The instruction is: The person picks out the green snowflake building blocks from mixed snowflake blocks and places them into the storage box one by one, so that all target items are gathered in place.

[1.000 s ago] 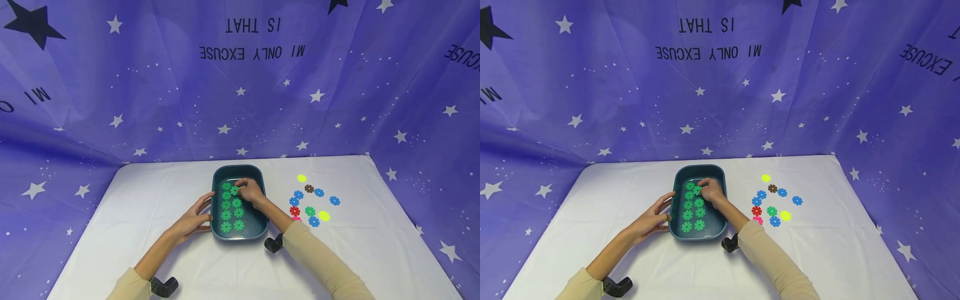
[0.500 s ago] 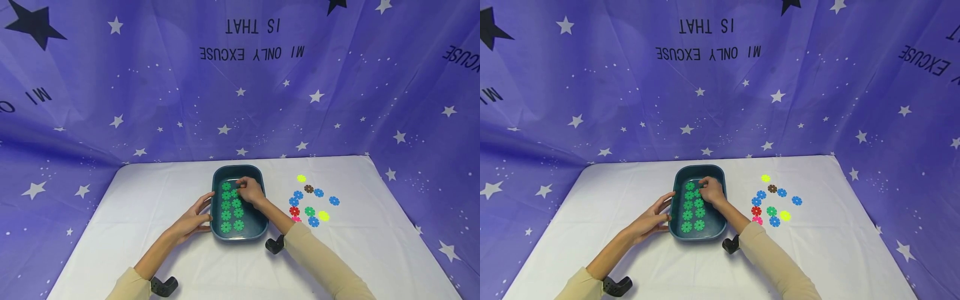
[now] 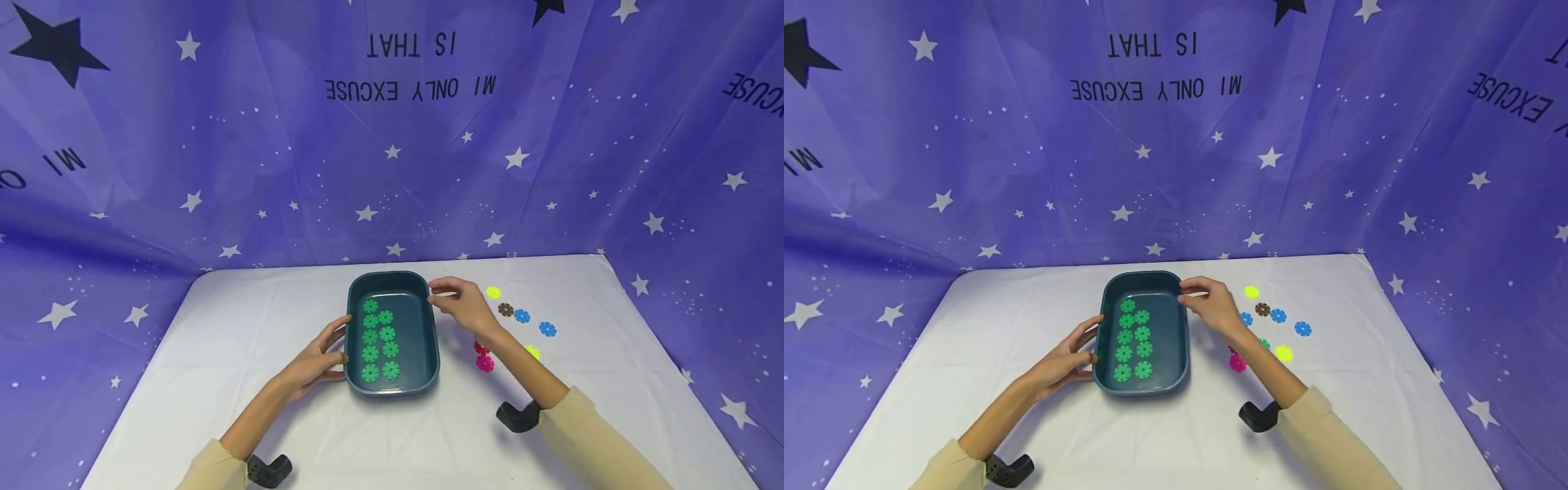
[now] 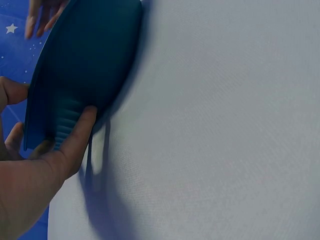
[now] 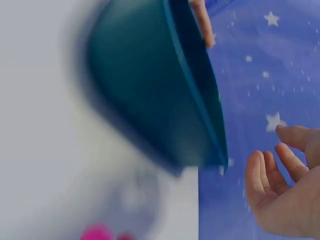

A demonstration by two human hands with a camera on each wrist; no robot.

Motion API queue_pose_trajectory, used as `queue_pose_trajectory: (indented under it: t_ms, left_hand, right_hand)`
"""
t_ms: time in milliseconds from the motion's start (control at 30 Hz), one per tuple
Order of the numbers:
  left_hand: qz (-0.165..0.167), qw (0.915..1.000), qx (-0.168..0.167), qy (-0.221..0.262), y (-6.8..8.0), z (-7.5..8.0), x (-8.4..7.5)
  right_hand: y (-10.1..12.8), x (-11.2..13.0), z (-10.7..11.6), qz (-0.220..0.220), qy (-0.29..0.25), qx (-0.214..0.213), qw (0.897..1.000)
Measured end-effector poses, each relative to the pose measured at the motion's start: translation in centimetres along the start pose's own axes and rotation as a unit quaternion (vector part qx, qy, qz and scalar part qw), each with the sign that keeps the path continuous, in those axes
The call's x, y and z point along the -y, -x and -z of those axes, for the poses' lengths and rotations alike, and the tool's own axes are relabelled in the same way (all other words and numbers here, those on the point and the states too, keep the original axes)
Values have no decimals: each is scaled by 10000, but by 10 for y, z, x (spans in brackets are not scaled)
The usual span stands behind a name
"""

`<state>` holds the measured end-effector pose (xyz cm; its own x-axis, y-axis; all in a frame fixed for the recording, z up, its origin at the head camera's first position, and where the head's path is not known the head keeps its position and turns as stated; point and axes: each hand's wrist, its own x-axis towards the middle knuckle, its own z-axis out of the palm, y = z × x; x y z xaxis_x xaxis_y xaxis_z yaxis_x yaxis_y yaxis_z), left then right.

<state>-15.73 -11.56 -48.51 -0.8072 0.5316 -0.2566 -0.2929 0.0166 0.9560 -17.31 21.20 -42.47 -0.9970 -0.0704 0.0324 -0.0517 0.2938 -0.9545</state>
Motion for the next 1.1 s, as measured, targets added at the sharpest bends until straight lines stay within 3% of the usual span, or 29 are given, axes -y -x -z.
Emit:
queue_pose_trajectory:
  t_ms: [233, 400, 533, 667, 900, 1100]
  left_hand:
    - [2, 10000, 45, 15, 2, -1, 2]
    - [-9, 10000, 14, 23, 2, -1, 2]
    - [-8, 10000, 48, 0, 2, -1, 1]
    - [2, 10000, 52, -20, 0, -1, 1]
    - [-3, 10000, 12, -20, 0, 0, 0]
    - [4, 10000, 9, -29, 0, 0, -1]
  right_hand:
    - [44, -42, 63, -299, 516, -261, 9979]
    - [66, -76, 88, -692, 1050, -533, 9906]
    - [78, -98, 95, -897, 1494, -645, 9826]
    - [83, -108, 97, -803, 1787, -651, 9785]
    - [84, -112, 98, -548, 2537, -640, 9636]
    - [84, -109, 98, -421, 2600, -565, 9630]
